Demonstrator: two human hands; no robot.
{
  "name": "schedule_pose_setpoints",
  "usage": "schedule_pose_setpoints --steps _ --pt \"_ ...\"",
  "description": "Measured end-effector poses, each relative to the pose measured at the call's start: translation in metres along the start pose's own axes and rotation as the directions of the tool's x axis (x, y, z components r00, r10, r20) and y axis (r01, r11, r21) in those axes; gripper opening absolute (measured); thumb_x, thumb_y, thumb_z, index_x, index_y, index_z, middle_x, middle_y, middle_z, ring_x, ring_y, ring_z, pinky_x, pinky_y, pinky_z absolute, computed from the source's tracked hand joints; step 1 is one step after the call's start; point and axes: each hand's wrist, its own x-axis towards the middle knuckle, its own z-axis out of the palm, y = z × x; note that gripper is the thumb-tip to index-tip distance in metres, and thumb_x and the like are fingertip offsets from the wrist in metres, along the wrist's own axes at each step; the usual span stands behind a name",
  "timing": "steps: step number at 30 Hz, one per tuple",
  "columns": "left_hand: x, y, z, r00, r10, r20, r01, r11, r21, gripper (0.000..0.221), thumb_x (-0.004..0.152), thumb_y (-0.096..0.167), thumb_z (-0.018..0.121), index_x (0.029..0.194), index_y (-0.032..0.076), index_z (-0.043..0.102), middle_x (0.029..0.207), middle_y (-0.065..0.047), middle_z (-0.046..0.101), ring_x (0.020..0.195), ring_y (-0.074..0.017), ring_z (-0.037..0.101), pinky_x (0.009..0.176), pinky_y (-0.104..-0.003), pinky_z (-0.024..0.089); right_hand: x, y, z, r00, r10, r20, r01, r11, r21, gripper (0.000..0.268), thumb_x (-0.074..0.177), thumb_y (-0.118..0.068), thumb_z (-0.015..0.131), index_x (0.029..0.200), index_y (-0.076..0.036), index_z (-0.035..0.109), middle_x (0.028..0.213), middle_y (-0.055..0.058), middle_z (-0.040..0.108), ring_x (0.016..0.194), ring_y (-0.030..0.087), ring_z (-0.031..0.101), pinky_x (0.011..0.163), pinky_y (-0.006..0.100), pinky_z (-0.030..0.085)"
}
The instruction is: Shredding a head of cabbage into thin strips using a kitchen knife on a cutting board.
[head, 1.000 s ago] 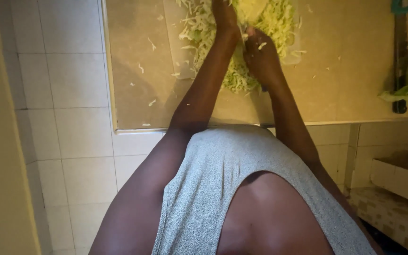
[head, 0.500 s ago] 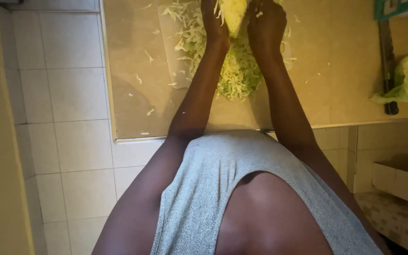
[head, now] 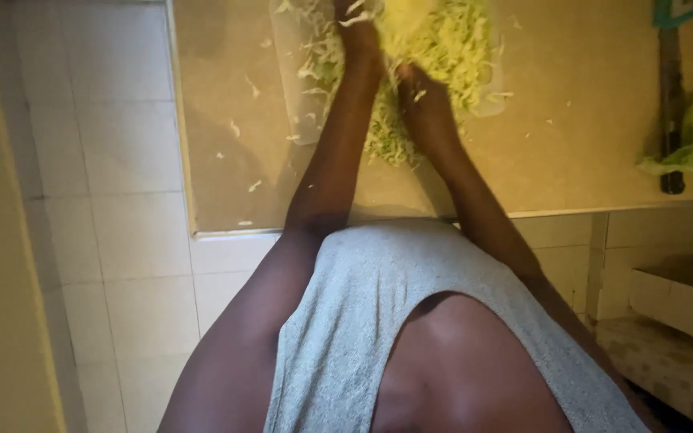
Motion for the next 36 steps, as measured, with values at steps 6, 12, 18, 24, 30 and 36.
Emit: schedule_pose_setpoints --steps 6,12,18,24,30,36 --pt "-0.014 0.076 0.001 0.943 -0.311 0.118 0.326 0.935 -0.138 0.065 0.085 0.051 0.058 0.141 0.018 0.051 0.138 -0.010 0.054 0.127 -0.0327 0.048 0.101 -0.056 0.033 0.007 -0.011 -0.027 0.890 0.342 0.301 -0.442 0.809 0.387 0.032 0.102 -0.034 0.040 0.074 -0.021 0.046 0.056 -0.005 0.044 0.044 0.007 0.038 0.040 0.026 0.030" --pt "-0.024 0.102 0.013 0.910 -0.375 0.178 0.393 0.916 -0.081 0.073 0.081 0.058 0.055 0.143 0.020 0.047 0.148 -0.012 0.044 0.138 -0.0364 0.036 0.104 -0.064 0.025 0.054 0.031 -0.022 0.943 -0.256 -0.214 0.237 0.965 -0.110 0.054 0.108 -0.046 0.029 0.127 -0.009 0.062 0.058 0.000 0.041 0.044 0.011 0.032 0.044 0.032 0.020" --pt "-0.039 0.147 0.026 0.878 -0.425 0.223 0.445 0.894 -0.048 0.081 0.077 0.065 0.052 0.144 0.022 0.044 0.158 -0.014 0.034 0.148 -0.0400 0.025 0.108 -0.073 0.016 0.086 0.062 0.007 0.797 -0.468 -0.381 0.197 0.798 -0.570 0.019 0.082 -0.007 0.064 0.069 -0.017 0.053 0.060 0.001 0.056 0.052 0.021 0.053 0.045 0.035 0.034" --pt "-0.037 0.132 0.017 0.754 -0.656 0.003 0.656 0.754 -0.008 0.094 0.065 0.068 0.037 0.147 0.022 0.033 0.166 -0.009 0.013 0.150 -0.0401 0.008 0.106 -0.073 0.003 0.055 0.022 0.015 0.903 -0.332 -0.273 0.254 0.924 -0.285 0.043 0.108 -0.037 0.033 0.093 -0.003 0.054 0.053 0.009 0.048 0.040 0.023 0.045 0.038 0.037 0.026" --pt "0.003 0.043 0.001 0.943 -0.326 0.073 0.328 0.862 -0.387 0.037 0.092 0.038 0.057 0.115 0.011 0.066 0.104 -0.011 0.069 0.099 -0.0268 0.062 0.082 -0.044 0.046 0.018 -0.003 0.014 0.984 -0.141 -0.111 0.140 0.990 -0.019 0.056 0.103 -0.049 0.026 0.098 -0.004 0.059 0.063 0.010 0.060 0.050 0.023 0.056 0.045 0.038 0.034" --pt "-0.016 0.086 0.002 0.797 -0.594 0.105 0.592 0.804 0.056 0.083 0.073 0.062 0.046 0.149 0.031 0.028 0.167 -0.007 0.009 0.150 -0.0411 0.008 0.105 -0.075 0.005 0.012 -0.003 -0.018 0.976 0.123 0.178 -0.162 0.960 0.226 0.045 0.102 -0.052 0.031 0.075 -0.016 0.036 0.068 -0.001 0.037 0.061 0.011 0.032 0.056 0.033 0.025"
